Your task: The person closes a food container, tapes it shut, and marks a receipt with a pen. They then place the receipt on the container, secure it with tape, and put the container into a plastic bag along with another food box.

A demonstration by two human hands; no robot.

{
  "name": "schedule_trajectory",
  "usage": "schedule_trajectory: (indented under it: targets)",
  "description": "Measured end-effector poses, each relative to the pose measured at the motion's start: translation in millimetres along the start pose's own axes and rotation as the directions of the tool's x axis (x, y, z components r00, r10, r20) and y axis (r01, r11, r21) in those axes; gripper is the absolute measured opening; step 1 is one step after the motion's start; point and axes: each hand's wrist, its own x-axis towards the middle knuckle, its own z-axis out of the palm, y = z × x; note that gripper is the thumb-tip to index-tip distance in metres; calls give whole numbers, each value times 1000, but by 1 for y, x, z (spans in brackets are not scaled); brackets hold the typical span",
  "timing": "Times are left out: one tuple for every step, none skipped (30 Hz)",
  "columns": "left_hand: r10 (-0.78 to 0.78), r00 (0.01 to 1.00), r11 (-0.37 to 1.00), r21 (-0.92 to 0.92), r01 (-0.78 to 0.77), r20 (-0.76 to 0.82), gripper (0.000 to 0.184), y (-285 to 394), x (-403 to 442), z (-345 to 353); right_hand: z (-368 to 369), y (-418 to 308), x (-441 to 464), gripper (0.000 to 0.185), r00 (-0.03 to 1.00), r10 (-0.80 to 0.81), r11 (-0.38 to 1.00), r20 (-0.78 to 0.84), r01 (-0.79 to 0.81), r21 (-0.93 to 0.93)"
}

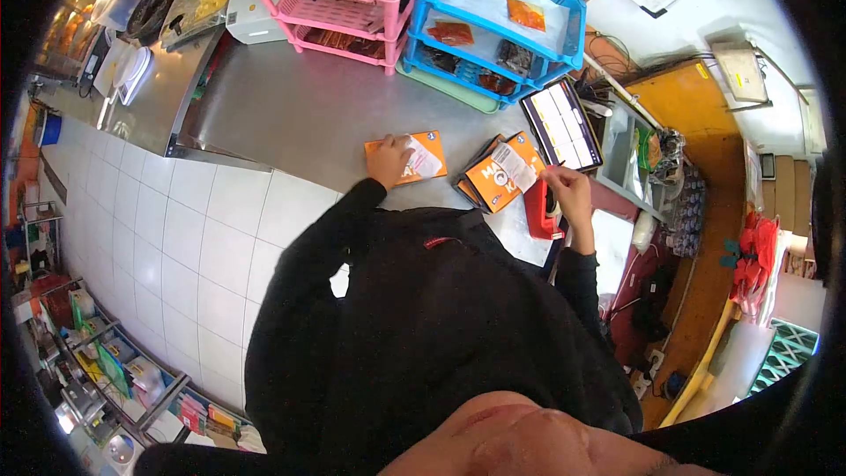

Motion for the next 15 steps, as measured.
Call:
schedule_trajectory:
  targets:
    - [127,974,992,42,-122,-186,18,-4,-5,9,10,-3,6,20,999,11,999,33,-9,-40]
    - [251,899,968,104,-229,-358,13,-8,-8,17,18,-7,12,20,997,23,996,68,-17,-83]
    - [212,934,977,44,-208,-289,15,-10,-10,21,26,-15,17,20,997,24,996,79,-17,-90]
    - [197,937,980,35,-195,-290,15,-14,-10,20,34,-25,22,21,990,-7,993,143,24,-115]
    - [279,916,960,58,-275,-288,17,-18,-9,18,42,-33,28,23,978,-35,989,206,65,-137]
    - [360,889,932,81,-352,-283,19,-21,-9,15,52,-35,35,23,975,-31,987,218,64,-146]
    - [347,894,937,72,-341,-282,19,-24,-9,14,64,-33,42,23,962,-107,985,250,137,-107]
    - [353,891,934,44,-356,-285,24,-27,-9,13,76,-31,49,23,943,-182,976,279,207,-63]
    - [360,888,929,17,-371,-287,30,-29,-10,11,88,-32,56,23,941,-176,977,290,204,-68]
    - [348,893,933,9,-360,-284,30,-28,-12,9,100,-34,62,23,924,-169,978,343,199,-55]
    - [315,907,941,-32,-337,-280,36,-25,-13,8,112,-35,68,24,904,-161,980,395,193,-42]
    - [283,919,947,-73,-314,-273,42,-22,-15,7,123,-39,74,24,901,-152,982,405,186,-46]
    - [273,924,949,-81,-303,-267,42,-18,-16,6,134,-42,79,25,899,-116,969,422,196,-151]
    - [242,946,963,-68,-262,-216,46,-13,-18,5,143,-45,83,26,897,-77,945,435,205,-254]
    - [211,963,974,-52,-222,-166,51,-13,-19,6,149,-47,86,26,893,-67,946,444,199,-257]
